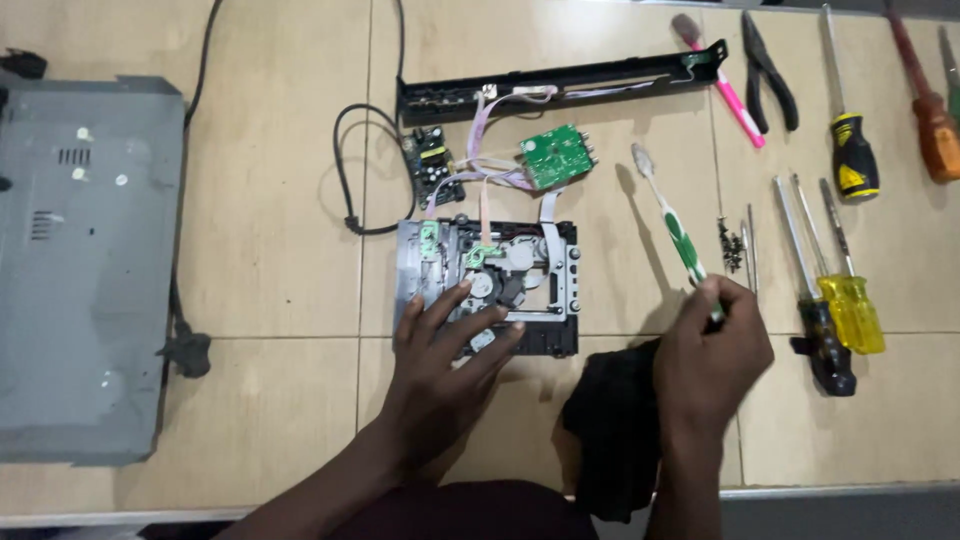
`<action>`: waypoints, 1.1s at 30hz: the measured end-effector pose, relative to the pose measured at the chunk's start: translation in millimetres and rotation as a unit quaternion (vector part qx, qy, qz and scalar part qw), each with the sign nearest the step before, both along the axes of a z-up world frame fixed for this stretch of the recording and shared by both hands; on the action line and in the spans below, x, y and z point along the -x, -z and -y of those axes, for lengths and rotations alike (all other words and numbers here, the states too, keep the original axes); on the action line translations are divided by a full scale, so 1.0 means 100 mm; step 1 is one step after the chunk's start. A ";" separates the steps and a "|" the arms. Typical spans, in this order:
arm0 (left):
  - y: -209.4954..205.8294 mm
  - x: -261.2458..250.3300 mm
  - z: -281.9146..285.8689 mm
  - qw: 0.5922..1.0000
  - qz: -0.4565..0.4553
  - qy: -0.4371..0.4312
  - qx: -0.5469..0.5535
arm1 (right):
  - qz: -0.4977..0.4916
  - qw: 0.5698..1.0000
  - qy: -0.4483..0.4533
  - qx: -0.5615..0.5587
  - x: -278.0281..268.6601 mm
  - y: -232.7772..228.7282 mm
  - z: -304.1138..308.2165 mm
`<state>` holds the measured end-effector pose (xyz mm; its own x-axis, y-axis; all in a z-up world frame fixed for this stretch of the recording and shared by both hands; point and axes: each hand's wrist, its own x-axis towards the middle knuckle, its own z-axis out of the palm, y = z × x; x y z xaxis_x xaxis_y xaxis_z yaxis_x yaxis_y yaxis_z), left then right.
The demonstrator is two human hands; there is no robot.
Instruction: Cleaning and adjusting internal components of an electronic device using a brush and cloth
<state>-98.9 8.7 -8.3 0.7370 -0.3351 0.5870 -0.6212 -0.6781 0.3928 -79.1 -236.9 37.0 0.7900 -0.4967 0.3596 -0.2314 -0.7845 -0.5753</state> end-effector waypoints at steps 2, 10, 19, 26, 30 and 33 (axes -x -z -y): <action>-0.05 0.02 -0.01 1.000 -0.007 -0.006 -0.003 | -0.062 0.993 0.040 -0.095 0.18 -0.22 -0.15; -0.13 0.02 -0.01 0.999 -0.034 -0.004 0.012 | -0.120 0.973 0.043 -0.194 0.81 -0.52 -0.53; -0.13 0.02 -0.01 0.999 -0.031 0.000 0.026 | -0.091 0.989 -0.040 -0.112 0.96 -0.21 -0.60; -0.11 0.02 -0.03 0.999 -0.036 0.008 0.025 | -0.026 0.993 -0.111 -0.014 0.97 -0.06 -0.65; -0.09 0.02 -0.05 0.997 -0.059 0.027 0.032 | 0.001 0.990 -0.132 0.041 0.99 -0.03 -0.69; -0.11 0.01 -0.05 0.998 -0.053 0.027 0.032 | 0.003 0.989 -0.144 0.020 0.92 -0.12 -0.77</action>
<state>-100.3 13.4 2.4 0.7781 -0.3404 0.5279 -0.6089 -0.6154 0.5006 -171.2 -159.7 48.5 0.8945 -0.2363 0.3795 0.0083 -0.8400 -0.5426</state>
